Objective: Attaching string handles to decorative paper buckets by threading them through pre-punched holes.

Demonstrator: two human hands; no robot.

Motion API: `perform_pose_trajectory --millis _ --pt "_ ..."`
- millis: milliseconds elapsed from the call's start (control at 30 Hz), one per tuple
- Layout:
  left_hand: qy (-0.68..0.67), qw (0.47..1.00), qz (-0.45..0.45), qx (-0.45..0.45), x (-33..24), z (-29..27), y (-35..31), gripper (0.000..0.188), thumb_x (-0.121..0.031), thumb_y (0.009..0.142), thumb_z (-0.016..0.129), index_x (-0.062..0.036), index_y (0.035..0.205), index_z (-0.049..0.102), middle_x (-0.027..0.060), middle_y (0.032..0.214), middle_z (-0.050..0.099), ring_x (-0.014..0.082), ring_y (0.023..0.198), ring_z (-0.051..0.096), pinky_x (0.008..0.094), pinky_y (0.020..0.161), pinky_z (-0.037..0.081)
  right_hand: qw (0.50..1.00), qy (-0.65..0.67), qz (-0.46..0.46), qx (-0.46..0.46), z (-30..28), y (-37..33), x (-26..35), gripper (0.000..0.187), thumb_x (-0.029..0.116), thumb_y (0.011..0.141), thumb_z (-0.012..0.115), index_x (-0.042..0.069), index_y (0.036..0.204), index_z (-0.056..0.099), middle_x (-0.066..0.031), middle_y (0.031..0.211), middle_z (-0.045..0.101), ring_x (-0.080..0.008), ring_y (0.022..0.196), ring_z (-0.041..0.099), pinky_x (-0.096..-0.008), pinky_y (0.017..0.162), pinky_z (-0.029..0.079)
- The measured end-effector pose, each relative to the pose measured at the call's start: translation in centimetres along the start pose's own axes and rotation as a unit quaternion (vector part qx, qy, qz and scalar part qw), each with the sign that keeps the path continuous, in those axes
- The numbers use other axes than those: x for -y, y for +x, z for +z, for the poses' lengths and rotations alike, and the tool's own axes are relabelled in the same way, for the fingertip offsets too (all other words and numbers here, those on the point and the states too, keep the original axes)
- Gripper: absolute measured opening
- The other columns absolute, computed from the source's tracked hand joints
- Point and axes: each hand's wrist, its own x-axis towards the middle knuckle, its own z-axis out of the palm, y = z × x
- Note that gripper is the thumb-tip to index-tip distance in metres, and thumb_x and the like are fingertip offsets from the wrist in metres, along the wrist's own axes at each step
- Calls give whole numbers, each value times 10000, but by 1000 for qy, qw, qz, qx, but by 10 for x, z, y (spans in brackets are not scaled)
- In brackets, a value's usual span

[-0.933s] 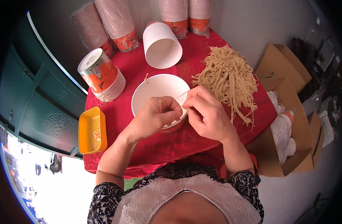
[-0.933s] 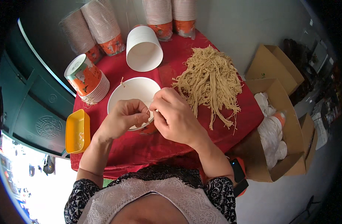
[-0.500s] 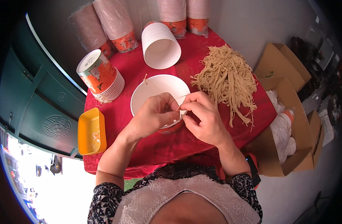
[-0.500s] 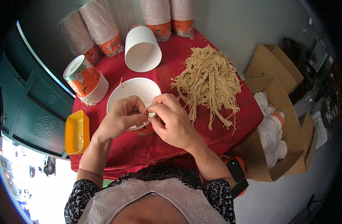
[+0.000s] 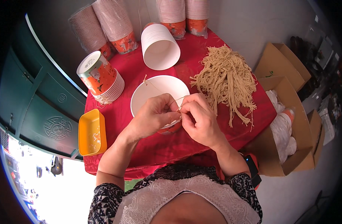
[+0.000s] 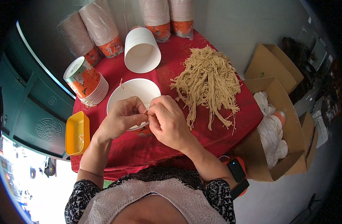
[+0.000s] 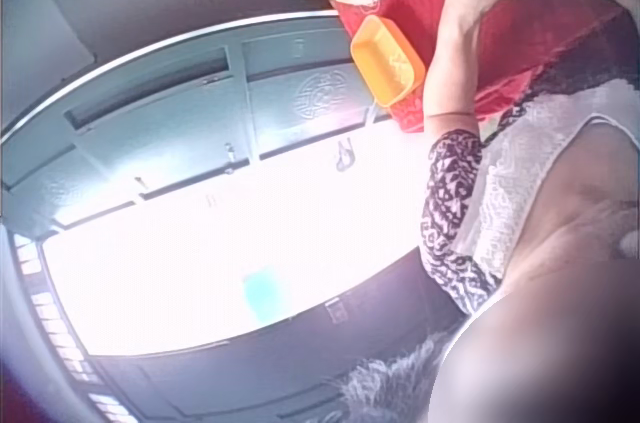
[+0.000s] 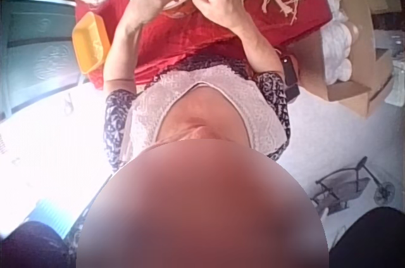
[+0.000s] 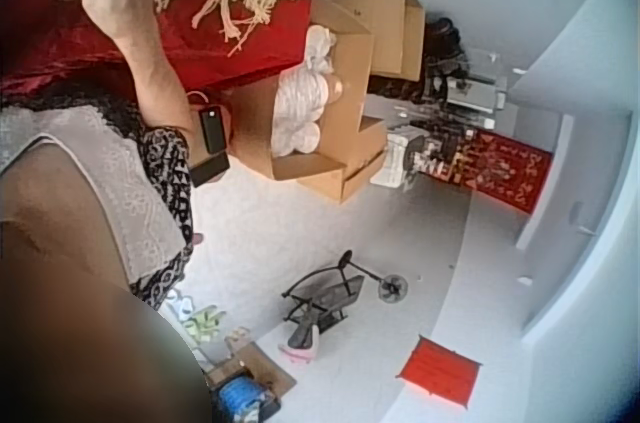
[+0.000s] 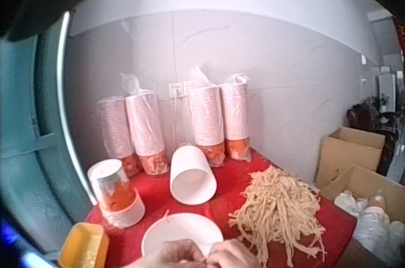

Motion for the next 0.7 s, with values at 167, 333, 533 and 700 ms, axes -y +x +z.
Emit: perform_pose_trajectory --millis 167,333,533,700 --pt "65 998 -8 -1 -7 3 2 130 -56 869 681 -21 919 566 -2 853 592 73 794 534 217 697 429 1000 6 11 -4 1 -3 -1 257 -125 721 663 3 885 512 -133 951 546 -294 846 576 -385 713 495" --pt "-5 1000 -10 4 7 2 7 100 -76 882 649 -28 911 566 1 851 588 84 804 523 226 722 418 999 26 31 -11 4 -6 2 244 -122 728 666 -1 884 523 -141 986 552 -300 884 580 -380 733 497" --pt "-24 1000 -9 -2 2 2 10 85 -86 883 631 -16 894 584 26 840 612 96 810 539 251 727 441 999 18 27 -40 6 -11 5 234 -116 730 675 -3 887 544 -143 1013 567 -305 902 583 -384 752 500" --pt "-47 999 -14 -8 7 0 10 92 -76 868 657 -15 900 596 18 839 615 93 803 545 244 713 444 999 -11 -16 -40 7 -11 7 224 -106 719 691 1 863 557 -128 994 569 -291 892 578 -382 752 499"
